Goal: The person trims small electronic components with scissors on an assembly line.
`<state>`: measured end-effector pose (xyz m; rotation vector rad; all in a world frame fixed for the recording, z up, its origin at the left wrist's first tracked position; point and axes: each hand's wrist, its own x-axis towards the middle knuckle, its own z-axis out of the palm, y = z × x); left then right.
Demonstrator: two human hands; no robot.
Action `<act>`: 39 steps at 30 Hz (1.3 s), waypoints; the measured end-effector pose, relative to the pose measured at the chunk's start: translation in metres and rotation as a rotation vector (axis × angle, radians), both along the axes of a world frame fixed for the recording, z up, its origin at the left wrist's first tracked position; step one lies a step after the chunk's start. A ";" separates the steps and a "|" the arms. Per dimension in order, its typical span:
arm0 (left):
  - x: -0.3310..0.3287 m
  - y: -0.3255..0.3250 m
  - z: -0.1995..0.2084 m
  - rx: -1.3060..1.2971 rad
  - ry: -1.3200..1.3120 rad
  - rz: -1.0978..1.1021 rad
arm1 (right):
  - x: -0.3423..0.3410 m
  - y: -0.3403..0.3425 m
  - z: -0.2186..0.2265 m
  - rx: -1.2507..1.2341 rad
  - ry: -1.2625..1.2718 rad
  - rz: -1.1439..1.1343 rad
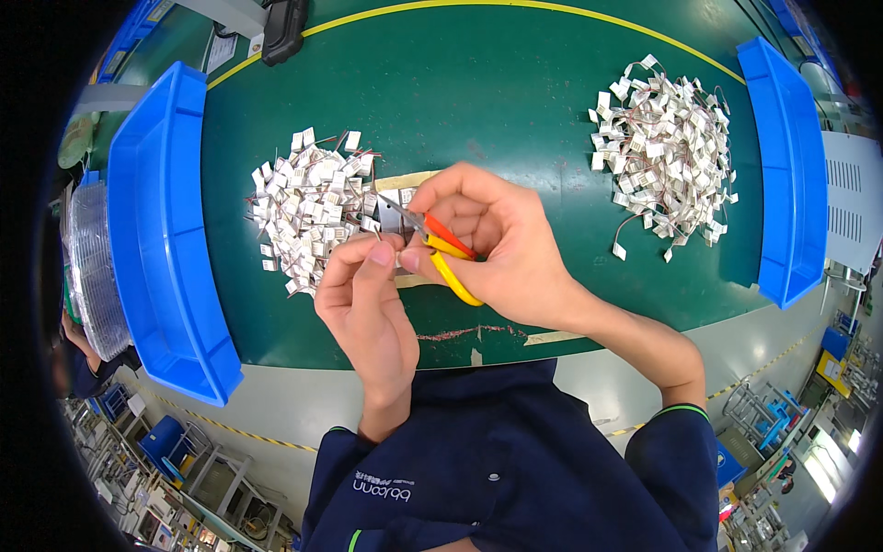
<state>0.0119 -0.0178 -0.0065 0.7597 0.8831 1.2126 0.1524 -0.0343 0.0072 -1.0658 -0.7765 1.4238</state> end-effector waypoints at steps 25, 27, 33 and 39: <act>-0.007 -0.003 0.002 0.026 -0.053 0.011 | 0.022 0.004 0.009 -0.055 0.032 0.280; -0.009 -0.003 0.003 0.031 -0.060 0.001 | 0.033 0.007 0.015 -0.065 0.008 0.384; -0.012 -0.006 0.002 0.045 -0.073 -0.062 | 0.046 0.007 0.013 -0.184 0.113 0.471; -0.010 -0.008 0.011 -0.001 0.048 -0.090 | 0.046 0.006 0.013 -0.203 0.134 0.489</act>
